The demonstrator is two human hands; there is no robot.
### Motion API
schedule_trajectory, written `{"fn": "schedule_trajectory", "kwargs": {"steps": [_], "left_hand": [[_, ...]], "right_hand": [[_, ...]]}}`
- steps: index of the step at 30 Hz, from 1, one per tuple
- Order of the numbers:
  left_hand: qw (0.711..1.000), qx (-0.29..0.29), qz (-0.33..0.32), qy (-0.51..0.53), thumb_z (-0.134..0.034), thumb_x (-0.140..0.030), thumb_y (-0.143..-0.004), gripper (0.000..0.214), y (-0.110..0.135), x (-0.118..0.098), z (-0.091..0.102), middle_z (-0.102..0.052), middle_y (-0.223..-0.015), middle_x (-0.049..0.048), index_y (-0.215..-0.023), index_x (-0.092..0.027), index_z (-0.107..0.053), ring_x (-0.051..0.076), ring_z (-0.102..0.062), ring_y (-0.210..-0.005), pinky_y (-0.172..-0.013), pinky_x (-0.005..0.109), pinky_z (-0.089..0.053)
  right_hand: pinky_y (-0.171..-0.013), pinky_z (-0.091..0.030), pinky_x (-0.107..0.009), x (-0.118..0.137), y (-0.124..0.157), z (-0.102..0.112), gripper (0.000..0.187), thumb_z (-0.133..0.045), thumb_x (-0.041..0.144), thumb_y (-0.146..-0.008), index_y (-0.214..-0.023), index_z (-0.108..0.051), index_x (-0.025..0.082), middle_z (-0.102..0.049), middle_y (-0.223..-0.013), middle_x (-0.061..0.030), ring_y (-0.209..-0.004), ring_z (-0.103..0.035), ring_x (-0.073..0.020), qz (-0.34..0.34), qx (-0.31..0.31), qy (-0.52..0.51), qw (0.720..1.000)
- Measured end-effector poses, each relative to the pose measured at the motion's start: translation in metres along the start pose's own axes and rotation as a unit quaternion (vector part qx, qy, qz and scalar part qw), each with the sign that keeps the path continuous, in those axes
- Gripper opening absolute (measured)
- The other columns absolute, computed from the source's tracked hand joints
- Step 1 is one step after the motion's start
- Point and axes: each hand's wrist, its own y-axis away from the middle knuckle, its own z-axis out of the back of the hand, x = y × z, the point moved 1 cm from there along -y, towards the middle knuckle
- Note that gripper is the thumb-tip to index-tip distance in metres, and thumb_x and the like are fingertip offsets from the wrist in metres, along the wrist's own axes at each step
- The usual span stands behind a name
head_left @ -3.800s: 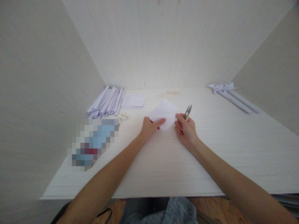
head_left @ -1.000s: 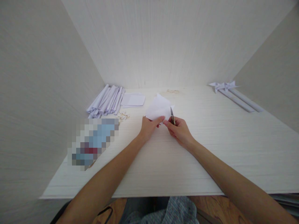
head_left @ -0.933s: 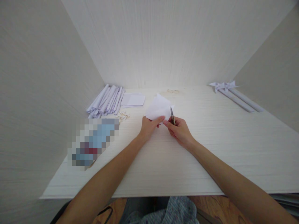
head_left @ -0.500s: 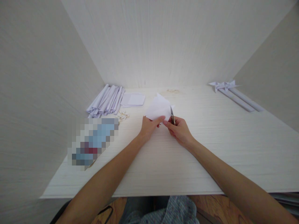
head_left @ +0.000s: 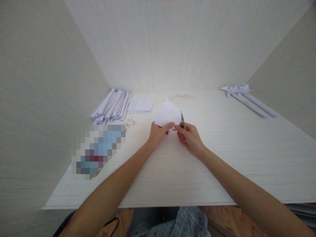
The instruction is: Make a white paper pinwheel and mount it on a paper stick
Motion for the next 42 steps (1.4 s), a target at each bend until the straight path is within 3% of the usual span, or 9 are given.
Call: {"fn": "schedule_trajectory", "kwargs": {"steps": [12, 18, 25, 36, 42], "left_hand": [[1.000, -0.005, -0.021, -0.021, -0.064, -0.029, -0.059, 0.018, 0.000, 0.000, 0.001, -0.053, -0.048, -0.0023, -0.054, -0.014, -0.055, 0.006, -0.042, -0.041, -0.037, 0.019, -0.034], [0.997, -0.068, -0.015, 0.040, -0.061, -0.033, -0.062, 0.020, -0.005, 0.003, 0.006, -0.055, -0.053, -0.0011, -0.059, -0.014, -0.056, 0.007, -0.047, -0.045, -0.038, 0.017, -0.033], [0.989, -0.127, 0.000, 0.081, -0.059, -0.033, -0.064, 0.020, -0.007, 0.002, 0.008, -0.058, -0.058, 0.0004, -0.068, -0.013, -0.057, 0.009, -0.055, -0.054, -0.043, 0.018, -0.038], [0.992, -0.095, 0.004, 0.087, -0.059, -0.035, -0.065, 0.022, -0.006, 0.002, 0.005, -0.059, -0.057, -0.0002, -0.067, -0.013, -0.057, 0.009, -0.055, -0.051, -0.045, 0.019, -0.043], [0.992, -0.077, -0.004, 0.103, -0.059, -0.033, -0.066, 0.020, -0.005, 0.001, 0.004, -0.059, -0.056, -0.0001, -0.066, -0.013, -0.057, 0.010, -0.056, -0.051, -0.044, 0.020, -0.043]], "right_hand": [[-0.030, -0.012, -0.018, -0.001, -0.001, 0.001, 0.024, -0.060, 0.037, -0.067, -0.064, -0.048, 0.018, -0.033, -0.038, 0.0107, -0.030, -0.023, -0.0020, 0.003, -0.002, 0.013, 1.000], [-0.031, -0.014, -0.017, 0.001, 0.001, 0.002, 0.033, -0.051, 0.051, -0.073, -0.078, -0.050, 0.018, -0.038, -0.044, 0.0101, -0.031, -0.028, -0.0027, 0.004, 0.040, 0.018, 0.999], [-0.030, -0.014, -0.018, -0.001, 0.005, -0.001, 0.028, -0.054, 0.043, -0.073, -0.079, -0.050, 0.017, -0.038, -0.044, 0.0101, -0.031, -0.027, -0.0029, -0.060, 0.072, 0.033, 0.995], [-0.030, -0.013, -0.017, -0.001, 0.011, -0.009, 0.028, -0.055, 0.044, -0.071, -0.073, -0.048, 0.017, -0.038, -0.043, 0.0098, -0.031, -0.027, -0.0025, -0.103, 0.116, 0.028, 0.987], [-0.030, -0.012, -0.016, 0.000, 0.010, -0.009, 0.027, -0.055, 0.043, -0.070, -0.070, -0.047, 0.017, -0.038, -0.041, 0.0102, -0.030, -0.026, -0.0022, -0.108, 0.103, 0.020, 0.989]]}}
